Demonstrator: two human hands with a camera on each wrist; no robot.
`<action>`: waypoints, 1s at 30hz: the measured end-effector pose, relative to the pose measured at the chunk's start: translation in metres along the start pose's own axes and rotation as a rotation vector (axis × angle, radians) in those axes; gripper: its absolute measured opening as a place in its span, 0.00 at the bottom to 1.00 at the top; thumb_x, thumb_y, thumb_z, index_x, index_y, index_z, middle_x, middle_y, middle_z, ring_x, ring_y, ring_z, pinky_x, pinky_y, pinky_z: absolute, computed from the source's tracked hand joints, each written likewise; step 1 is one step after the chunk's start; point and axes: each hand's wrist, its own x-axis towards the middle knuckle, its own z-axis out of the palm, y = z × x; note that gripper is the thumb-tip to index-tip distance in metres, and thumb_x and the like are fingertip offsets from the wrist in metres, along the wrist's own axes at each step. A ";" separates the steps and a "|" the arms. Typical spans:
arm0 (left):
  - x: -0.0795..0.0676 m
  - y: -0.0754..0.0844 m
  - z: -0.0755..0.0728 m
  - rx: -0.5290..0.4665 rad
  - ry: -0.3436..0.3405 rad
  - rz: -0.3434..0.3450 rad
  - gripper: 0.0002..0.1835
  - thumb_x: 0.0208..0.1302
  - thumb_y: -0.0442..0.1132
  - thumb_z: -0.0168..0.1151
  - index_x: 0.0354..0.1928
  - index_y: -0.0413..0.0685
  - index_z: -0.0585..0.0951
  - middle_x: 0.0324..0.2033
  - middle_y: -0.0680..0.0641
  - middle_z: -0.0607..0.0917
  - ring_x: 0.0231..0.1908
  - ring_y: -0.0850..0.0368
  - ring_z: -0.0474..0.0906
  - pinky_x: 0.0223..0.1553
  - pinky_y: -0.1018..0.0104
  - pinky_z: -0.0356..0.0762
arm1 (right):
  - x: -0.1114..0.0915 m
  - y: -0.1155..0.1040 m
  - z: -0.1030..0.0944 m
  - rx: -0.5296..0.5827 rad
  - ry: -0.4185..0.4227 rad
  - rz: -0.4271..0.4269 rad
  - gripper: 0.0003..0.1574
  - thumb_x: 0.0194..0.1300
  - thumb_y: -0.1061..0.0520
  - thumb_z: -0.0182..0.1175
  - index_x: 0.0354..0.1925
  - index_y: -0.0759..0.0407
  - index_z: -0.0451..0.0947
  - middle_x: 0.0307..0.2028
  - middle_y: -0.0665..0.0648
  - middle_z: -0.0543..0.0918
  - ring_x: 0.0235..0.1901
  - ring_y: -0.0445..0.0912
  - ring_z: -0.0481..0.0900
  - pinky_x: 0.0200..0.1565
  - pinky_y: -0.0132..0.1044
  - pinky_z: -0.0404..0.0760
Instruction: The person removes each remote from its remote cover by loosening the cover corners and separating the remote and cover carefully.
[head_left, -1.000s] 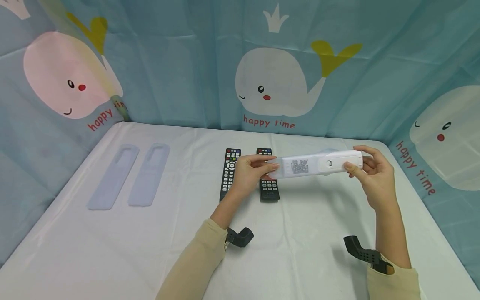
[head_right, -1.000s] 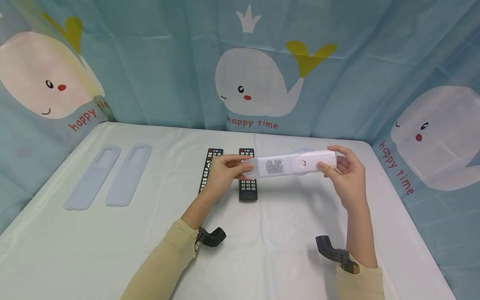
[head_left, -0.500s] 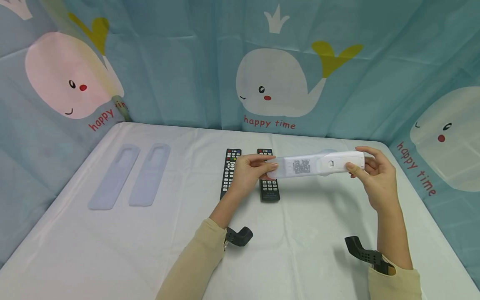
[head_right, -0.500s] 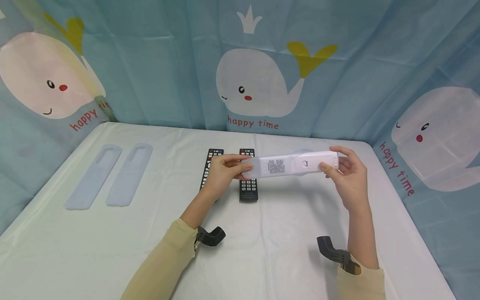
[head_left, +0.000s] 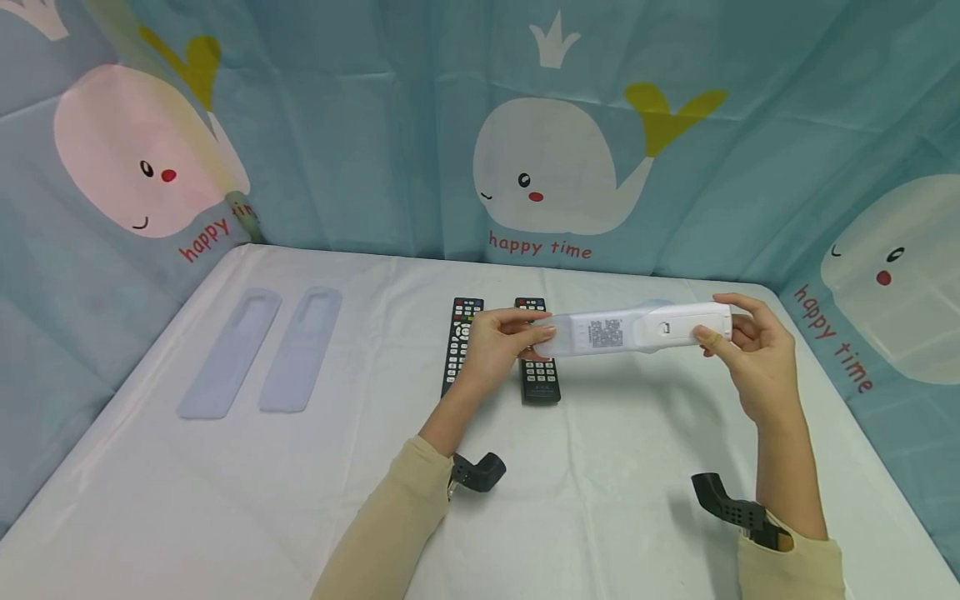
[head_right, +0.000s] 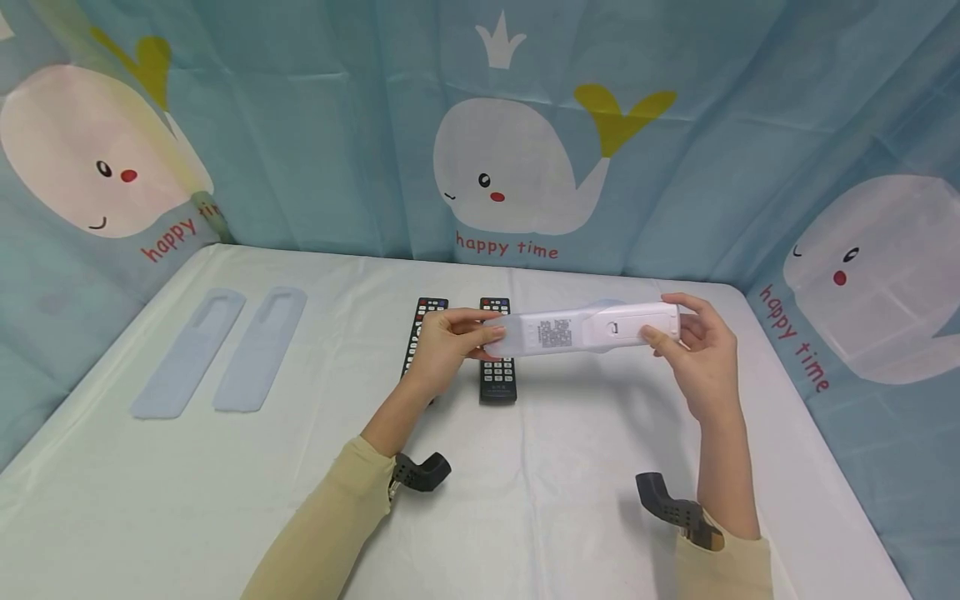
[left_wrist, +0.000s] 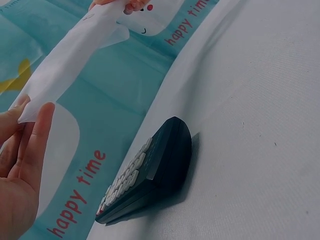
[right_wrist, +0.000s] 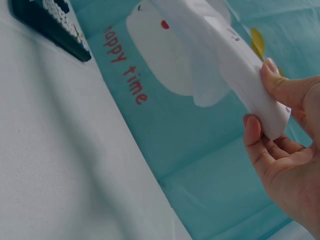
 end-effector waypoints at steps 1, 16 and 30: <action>0.000 0.000 0.000 0.001 -0.001 0.000 0.14 0.65 0.24 0.71 0.53 0.28 0.87 0.46 0.30 0.89 0.40 0.47 0.91 0.35 0.61 0.91 | 0.000 0.000 0.000 0.003 -0.001 0.000 0.28 0.69 0.66 0.70 0.63 0.48 0.80 0.48 0.40 0.81 0.43 0.35 0.81 0.39 0.19 0.83; 0.001 0.000 -0.006 0.019 0.003 -0.001 0.14 0.65 0.24 0.71 0.52 0.29 0.87 0.45 0.30 0.90 0.36 0.53 0.90 0.34 0.63 0.90 | 0.000 0.001 -0.002 0.023 0.008 0.009 0.27 0.68 0.65 0.71 0.62 0.48 0.80 0.47 0.41 0.82 0.42 0.36 0.81 0.39 0.19 0.83; 0.002 -0.001 -0.009 0.005 -0.012 -0.004 0.14 0.65 0.24 0.71 0.52 0.29 0.87 0.44 0.30 0.90 0.35 0.57 0.89 0.34 0.64 0.90 | 0.001 0.002 -0.004 0.067 0.004 0.010 0.27 0.67 0.66 0.71 0.61 0.48 0.81 0.47 0.42 0.82 0.41 0.36 0.81 0.38 0.19 0.83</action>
